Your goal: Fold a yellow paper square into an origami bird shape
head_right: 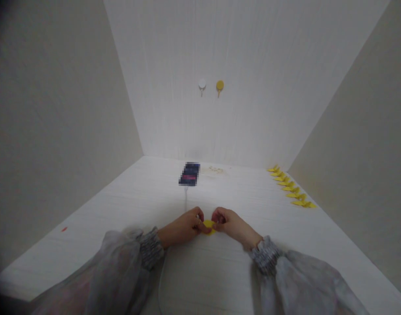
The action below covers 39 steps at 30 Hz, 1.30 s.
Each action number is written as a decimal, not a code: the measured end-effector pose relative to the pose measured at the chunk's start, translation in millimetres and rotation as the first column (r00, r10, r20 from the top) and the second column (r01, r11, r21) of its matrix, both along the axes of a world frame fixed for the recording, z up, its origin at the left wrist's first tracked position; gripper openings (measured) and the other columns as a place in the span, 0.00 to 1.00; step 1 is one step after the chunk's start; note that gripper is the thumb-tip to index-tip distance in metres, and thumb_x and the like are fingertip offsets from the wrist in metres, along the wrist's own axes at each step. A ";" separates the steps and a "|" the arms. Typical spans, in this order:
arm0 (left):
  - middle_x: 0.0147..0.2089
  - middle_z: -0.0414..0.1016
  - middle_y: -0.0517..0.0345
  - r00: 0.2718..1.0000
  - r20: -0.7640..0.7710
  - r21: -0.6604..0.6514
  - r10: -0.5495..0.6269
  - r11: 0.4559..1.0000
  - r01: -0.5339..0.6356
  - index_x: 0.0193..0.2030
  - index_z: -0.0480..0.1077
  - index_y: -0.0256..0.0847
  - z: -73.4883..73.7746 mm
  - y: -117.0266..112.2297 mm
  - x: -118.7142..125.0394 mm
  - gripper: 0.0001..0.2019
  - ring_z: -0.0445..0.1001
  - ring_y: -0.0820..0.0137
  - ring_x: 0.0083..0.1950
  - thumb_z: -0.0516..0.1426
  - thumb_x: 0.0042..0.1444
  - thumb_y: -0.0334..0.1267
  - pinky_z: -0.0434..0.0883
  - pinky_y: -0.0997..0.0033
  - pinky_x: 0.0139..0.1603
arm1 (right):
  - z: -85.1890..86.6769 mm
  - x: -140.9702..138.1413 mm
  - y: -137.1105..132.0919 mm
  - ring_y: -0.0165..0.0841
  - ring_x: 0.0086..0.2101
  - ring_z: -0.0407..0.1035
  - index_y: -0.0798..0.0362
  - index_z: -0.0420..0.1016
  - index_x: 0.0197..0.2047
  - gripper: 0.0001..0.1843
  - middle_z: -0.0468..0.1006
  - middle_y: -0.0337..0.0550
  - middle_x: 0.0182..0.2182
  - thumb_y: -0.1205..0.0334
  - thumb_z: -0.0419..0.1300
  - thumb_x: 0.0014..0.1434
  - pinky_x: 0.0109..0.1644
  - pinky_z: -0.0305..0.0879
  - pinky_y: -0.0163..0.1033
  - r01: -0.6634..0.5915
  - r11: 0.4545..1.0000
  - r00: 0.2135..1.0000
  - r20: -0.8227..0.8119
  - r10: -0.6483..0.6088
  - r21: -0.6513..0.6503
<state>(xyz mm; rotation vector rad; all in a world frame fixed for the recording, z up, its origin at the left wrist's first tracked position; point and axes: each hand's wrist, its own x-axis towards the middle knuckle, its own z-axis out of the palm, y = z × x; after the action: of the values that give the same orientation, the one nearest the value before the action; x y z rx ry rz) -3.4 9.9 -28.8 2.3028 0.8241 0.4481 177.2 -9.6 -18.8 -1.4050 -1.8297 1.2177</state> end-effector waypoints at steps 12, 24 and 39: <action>0.39 0.59 0.56 0.998 -0.051 0.108 -0.031 0.993 0.037 0.36 0.72 0.45 4.7 -4.4 -1.5 0.13 0.60 0.76 0.32 0.47 0.53 0.40 0.60 0.74 0.38 | -11.5 17.7 4.2 0.25 0.23 0.57 0.54 0.67 0.32 0.11 0.62 0.35 0.23 0.75 0.54 0.42 0.24 0.53 0.29 -0.125 0.973 0.982 0.165 0.093 0.196; 0.38 0.63 0.56 0.981 -0.192 0.528 0.003 0.843 0.101 0.32 0.71 0.45 25.2 -13.9 -4.8 0.09 0.59 0.69 0.39 0.50 0.50 0.40 0.59 0.67 0.41 | 23.8 -1.9 -30.9 0.28 0.26 0.63 0.56 0.70 0.26 0.12 0.66 0.43 0.28 0.67 0.47 0.55 0.30 0.58 0.32 -0.389 0.833 0.785 0.614 0.077 0.393; 0.37 0.68 0.58 0.984 -0.174 0.517 -0.039 0.847 0.125 0.37 0.69 0.43 14.2 -6.0 -4.0 0.10 0.61 0.72 0.38 0.48 0.54 0.39 0.59 0.70 0.40 | 19.0 -9.3 -37.2 0.30 0.38 0.64 0.50 0.69 0.41 0.12 0.69 0.43 0.36 0.67 0.48 0.56 0.41 0.61 0.35 -0.431 0.792 0.869 0.437 0.234 0.432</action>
<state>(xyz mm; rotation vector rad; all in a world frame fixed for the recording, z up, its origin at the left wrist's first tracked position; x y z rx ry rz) -7.4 3.9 -14.6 2.9055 0.7359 0.5061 167.9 -46.7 0.2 -1.0558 -2.5170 0.5332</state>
